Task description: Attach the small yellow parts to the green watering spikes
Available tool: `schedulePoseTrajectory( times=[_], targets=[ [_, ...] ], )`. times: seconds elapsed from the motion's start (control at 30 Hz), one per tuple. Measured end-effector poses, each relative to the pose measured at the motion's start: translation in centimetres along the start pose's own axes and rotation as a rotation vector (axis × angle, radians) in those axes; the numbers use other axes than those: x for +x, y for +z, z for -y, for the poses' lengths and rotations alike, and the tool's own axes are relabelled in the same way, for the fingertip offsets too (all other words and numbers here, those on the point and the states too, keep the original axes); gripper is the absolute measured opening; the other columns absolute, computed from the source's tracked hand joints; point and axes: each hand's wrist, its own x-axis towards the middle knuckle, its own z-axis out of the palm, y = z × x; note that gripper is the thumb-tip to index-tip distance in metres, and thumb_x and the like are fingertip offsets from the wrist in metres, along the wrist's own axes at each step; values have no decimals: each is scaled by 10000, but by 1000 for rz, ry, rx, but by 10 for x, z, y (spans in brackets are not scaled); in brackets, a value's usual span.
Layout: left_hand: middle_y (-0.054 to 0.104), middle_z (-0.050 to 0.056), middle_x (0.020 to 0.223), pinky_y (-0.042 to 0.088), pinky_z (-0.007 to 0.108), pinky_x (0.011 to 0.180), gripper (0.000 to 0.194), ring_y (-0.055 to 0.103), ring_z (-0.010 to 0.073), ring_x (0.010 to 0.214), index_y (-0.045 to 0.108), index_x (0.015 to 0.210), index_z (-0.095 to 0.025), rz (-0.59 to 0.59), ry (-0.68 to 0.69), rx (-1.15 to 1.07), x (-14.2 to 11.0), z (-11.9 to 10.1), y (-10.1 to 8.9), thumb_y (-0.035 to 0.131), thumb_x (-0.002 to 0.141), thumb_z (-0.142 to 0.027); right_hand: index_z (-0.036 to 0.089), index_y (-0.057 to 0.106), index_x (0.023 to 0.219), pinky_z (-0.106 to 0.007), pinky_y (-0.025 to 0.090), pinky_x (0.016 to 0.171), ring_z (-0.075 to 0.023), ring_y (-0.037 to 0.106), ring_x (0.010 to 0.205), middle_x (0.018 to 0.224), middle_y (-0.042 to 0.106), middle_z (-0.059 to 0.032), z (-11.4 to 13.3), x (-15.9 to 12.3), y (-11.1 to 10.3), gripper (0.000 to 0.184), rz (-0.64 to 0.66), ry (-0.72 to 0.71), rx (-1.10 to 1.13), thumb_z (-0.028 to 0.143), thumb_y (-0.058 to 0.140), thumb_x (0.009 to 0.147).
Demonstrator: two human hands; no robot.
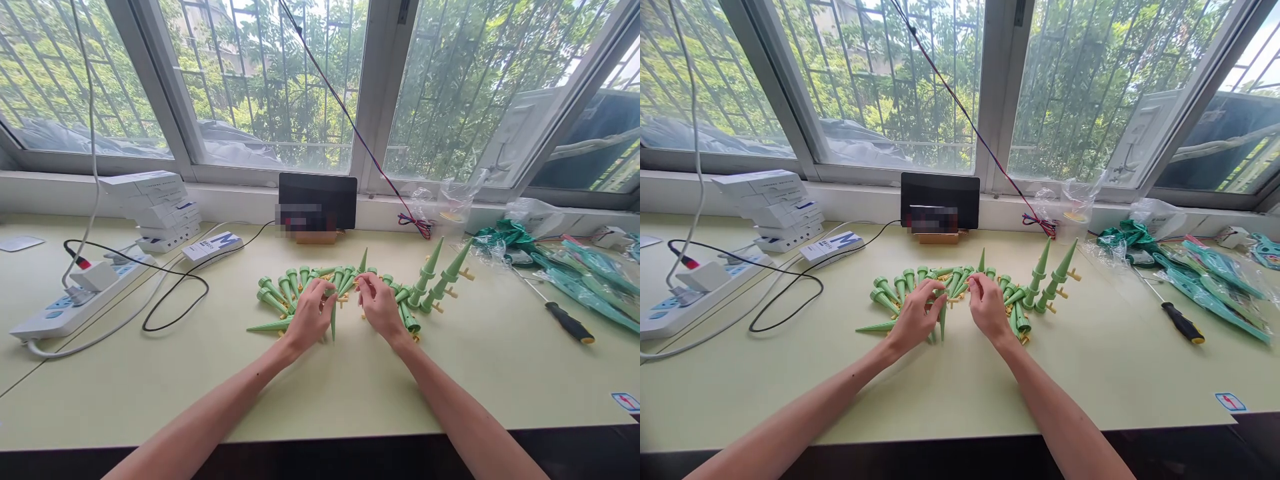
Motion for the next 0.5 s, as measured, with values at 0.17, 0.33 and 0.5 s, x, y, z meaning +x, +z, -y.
schedulePoseTrajectory(
  times=[0.17, 0.33, 0.5],
  targets=[
    [562, 53, 1015, 513, 236, 579, 107, 603, 148, 787, 555, 977, -208, -111, -47, -49, 3, -1, -3, 487, 954, -289, 193, 603, 941, -284, 470, 569, -168, 575, 591, 810, 647, -52, 2, 0, 0, 273, 36, -4, -9, 420, 451, 964],
    [549, 48, 1011, 521, 234, 559, 127, 611, 129, 728, 552, 974, -204, -128, -77, -97, 5, 0, -3, 508, 947, -320, 189, 607, 944, -280, 473, 567, -164, 581, 594, 827, 655, -54, 2, -1, 1, 258, 86, -15, 20, 408, 473, 953],
    [546, 52, 1011, 531, 225, 551, 143, 611, 129, 735, 556, 973, -199, -128, -85, -100, 4, 1, -2, 517, 941, -333, 192, 608, 927, -279, 465, 568, -152, 564, 575, 814, 651, -43, 1, -2, 2, 240, 107, -27, 35, 399, 487, 949]
  ],
)
